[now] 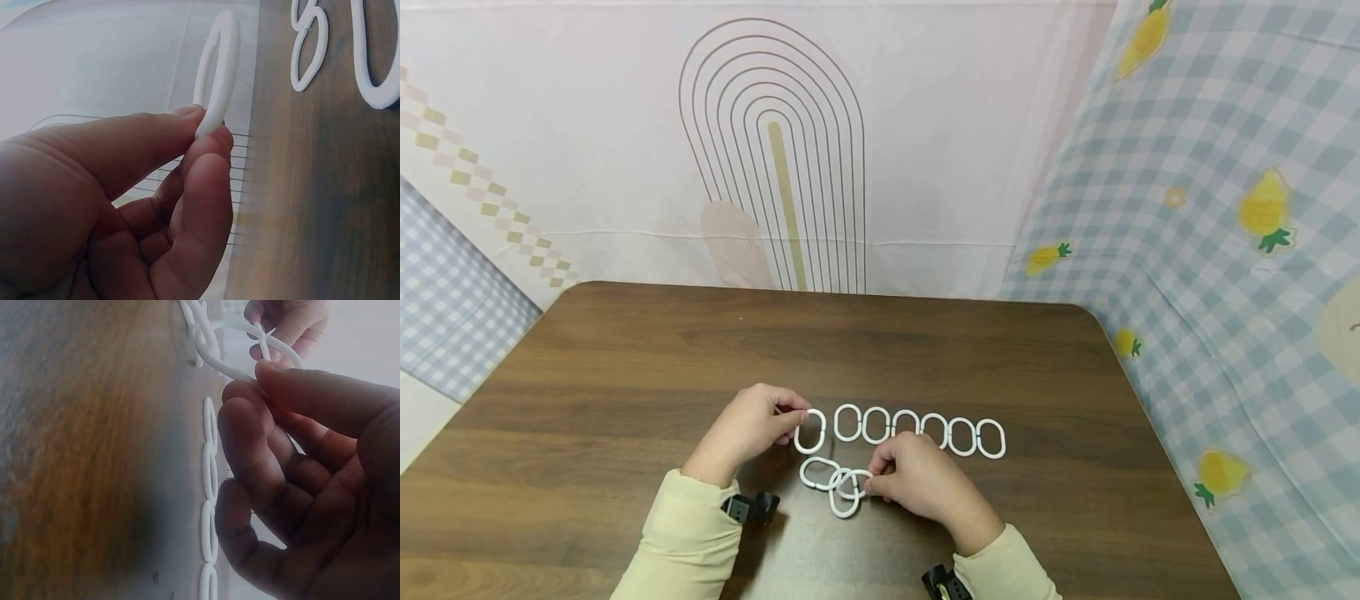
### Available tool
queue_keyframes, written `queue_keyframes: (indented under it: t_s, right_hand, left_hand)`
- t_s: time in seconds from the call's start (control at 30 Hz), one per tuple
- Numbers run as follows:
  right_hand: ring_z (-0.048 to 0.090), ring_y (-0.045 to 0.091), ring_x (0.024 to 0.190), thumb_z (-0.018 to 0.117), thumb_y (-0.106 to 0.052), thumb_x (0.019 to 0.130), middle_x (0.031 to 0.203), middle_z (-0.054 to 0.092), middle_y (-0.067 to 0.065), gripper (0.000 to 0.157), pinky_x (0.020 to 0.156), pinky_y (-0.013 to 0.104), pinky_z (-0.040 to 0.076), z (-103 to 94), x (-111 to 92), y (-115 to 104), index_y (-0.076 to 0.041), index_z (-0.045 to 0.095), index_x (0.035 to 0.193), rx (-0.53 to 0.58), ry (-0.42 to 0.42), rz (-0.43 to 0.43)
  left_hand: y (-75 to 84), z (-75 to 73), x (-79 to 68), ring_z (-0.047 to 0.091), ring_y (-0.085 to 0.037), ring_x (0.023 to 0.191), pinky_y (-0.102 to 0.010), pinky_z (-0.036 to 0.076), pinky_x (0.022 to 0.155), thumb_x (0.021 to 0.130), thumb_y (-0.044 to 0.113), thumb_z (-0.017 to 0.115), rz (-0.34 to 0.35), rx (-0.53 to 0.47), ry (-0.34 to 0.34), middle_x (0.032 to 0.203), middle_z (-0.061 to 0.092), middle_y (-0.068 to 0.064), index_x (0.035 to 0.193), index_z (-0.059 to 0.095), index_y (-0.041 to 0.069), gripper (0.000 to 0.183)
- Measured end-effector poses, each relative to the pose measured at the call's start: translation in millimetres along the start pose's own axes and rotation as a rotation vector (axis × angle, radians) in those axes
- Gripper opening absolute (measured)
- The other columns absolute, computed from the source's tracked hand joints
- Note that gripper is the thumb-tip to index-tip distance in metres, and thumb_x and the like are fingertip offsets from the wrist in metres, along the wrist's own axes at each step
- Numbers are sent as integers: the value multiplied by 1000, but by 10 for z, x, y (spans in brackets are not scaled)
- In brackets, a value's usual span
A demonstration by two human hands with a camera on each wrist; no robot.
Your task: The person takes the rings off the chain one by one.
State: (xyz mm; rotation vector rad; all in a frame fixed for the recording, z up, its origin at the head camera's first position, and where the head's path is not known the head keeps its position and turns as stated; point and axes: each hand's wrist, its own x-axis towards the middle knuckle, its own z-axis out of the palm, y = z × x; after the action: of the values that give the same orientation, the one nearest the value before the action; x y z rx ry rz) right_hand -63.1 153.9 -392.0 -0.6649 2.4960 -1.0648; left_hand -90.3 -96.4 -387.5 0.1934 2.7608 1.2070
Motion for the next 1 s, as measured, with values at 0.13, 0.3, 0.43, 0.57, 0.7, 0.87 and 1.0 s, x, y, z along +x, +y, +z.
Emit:
queue_keyframes:
  t_s: [0.13, 0.3, 0.43, 0.57, 0.7, 0.87, 1.0]
  right_hand:
    - [53, 5, 52, 78, -8, 83, 58, 59, -8, 16, 47, 24, 43, 0, -5, -1, -16, 69, 72, 18, -26, 3]
    - [53, 5, 52, 77, -8, 84, 58, 58, -8, 16, 47, 23, 42, 5, -5, 15, -16, 68, 73, 38, -61, 1]
    - [53, 4, 53, 76, -8, 84, 59, 57, -10, 16, 48, 23, 42, 6, -1, 29, -16, 68, 73, 36, -75, -5]
    - [53, 5, 53, 76, -8, 84, 59, 57, -10, 16, 48, 24, 43, 4, -1, 38, -16, 68, 73, 41, -73, -5]
    - [53, 4, 53, 76, -8, 84, 59, 57, -10, 15, 48, 23, 43, 5, 1, 40, -16, 68, 73, 33, -75, -9]
    - [51, 3, 53, 75, -9, 85, 60, 57, -11, 15, 49, 23, 43, 10, 2, 38, -16, 67, 74, 27, -81, -11]
    - [51, 3, 53, 76, -9, 85, 60, 56, -11, 16, 49, 23, 42, 11, 1, 34, -16, 66, 73, 33, -85, -8]
  left_hand:
    - [1, 5, 1, 55, -9, 54, -28, 45, 57, 92, 11, 71, -9, -8, -4, 57, 57, 4, 90, 78, 9, 7]
    - [0, 11, -2, 55, -9, 54, -27, 46, 56, 92, 10, 70, 1, -14, 3, 57, 57, 5, 90, 77, 8, 7]
    - [12, 8, -7, 55, -9, 53, -27, 45, 55, 91, 9, 70, 10, -20, 17, 57, 57, 5, 90, 77, 9, 7]
    - [24, 2, -9, 55, -9, 53, -27, 45, 55, 91, 9, 70, 6, -27, 20, 57, 57, 5, 89, 77, 9, 7]
    - [20, 3, -5, 54, -9, 53, -27, 45, 55, 91, 9, 70, 5, -27, 23, 56, 57, 5, 90, 77, 8, 7]
    - [13, 4, -3, 54, -8, 53, -27, 45, 56, 91, 8, 70, 5, -31, 38, 56, 57, 4, 90, 77, 7, 7]
    - [14, 4, -6, 55, -8, 53, -27, 45, 56, 91, 8, 70, 5, -36, 41, 56, 58, 4, 90, 77, 7, 7]
